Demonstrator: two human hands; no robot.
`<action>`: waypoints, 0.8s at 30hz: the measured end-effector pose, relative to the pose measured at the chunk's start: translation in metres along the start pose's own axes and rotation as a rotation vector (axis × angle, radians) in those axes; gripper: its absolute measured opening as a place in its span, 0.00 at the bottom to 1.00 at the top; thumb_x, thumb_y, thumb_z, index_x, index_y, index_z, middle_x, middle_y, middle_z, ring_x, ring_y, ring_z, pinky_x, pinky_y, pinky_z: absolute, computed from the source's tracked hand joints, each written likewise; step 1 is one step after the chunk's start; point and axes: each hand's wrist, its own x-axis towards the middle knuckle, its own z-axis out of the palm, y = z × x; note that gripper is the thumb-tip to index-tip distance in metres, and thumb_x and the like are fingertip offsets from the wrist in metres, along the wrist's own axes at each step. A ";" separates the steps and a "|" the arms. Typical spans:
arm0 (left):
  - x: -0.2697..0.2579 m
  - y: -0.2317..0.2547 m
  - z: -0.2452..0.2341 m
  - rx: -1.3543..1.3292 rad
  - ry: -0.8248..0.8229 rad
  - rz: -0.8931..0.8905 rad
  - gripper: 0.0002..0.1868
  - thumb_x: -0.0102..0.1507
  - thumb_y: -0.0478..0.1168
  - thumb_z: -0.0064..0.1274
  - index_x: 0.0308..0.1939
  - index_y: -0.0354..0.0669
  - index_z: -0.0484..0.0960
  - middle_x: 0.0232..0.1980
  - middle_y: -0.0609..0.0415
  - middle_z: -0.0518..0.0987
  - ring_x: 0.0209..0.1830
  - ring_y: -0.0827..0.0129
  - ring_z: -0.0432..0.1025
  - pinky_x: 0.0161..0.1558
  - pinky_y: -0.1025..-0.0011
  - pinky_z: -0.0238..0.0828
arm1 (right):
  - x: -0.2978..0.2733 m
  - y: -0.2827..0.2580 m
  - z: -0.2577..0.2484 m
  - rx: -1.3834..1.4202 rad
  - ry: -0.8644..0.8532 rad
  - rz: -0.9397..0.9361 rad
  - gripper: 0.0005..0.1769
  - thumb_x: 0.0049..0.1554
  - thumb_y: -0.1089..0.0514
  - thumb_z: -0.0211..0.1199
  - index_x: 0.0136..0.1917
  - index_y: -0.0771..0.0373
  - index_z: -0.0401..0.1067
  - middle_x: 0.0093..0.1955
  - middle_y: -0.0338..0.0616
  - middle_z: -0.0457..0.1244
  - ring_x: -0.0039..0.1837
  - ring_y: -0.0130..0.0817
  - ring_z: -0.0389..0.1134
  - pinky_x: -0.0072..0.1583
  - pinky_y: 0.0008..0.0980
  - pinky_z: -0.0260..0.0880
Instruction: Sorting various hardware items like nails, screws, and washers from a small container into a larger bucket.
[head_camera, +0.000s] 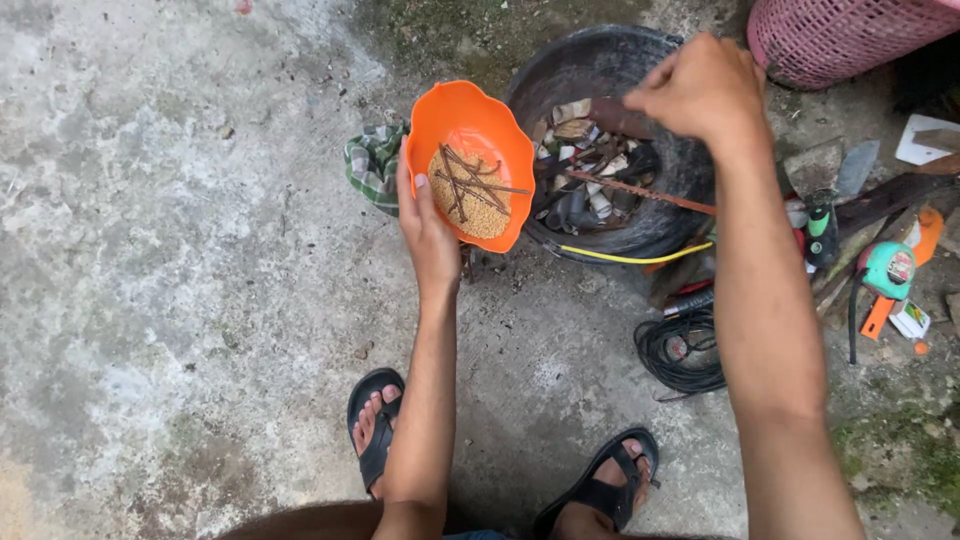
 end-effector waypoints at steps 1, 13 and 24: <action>0.000 0.007 0.000 -0.002 -0.003 -0.004 0.28 0.78 0.47 0.32 0.80 0.37 0.59 0.81 0.43 0.63 0.82 0.59 0.58 0.80 0.64 0.49 | -0.012 -0.021 -0.018 -0.003 -0.002 0.005 0.15 0.50 0.42 0.78 0.46 0.51 0.85 0.44 0.49 0.74 0.46 0.43 0.74 0.57 0.43 0.70; 0.002 -0.001 -0.003 -0.011 -0.020 -0.056 0.28 0.78 0.48 0.32 0.79 0.38 0.59 0.81 0.44 0.62 0.81 0.59 0.59 0.79 0.63 0.53 | -0.068 -0.110 -0.045 0.059 -0.172 -0.523 0.23 0.51 0.40 0.74 0.56 0.50 0.82 0.37 0.45 0.69 0.42 0.42 0.71 0.45 0.45 0.68; 0.004 -0.002 -0.004 0.015 -0.008 -0.017 0.28 0.78 0.47 0.31 0.79 0.36 0.60 0.81 0.44 0.63 0.82 0.59 0.58 0.81 0.63 0.49 | -0.037 0.009 0.073 -0.600 -0.601 -0.135 0.15 0.55 0.55 0.63 0.54 0.59 0.82 0.55 0.54 0.73 0.57 0.52 0.75 0.58 0.48 0.74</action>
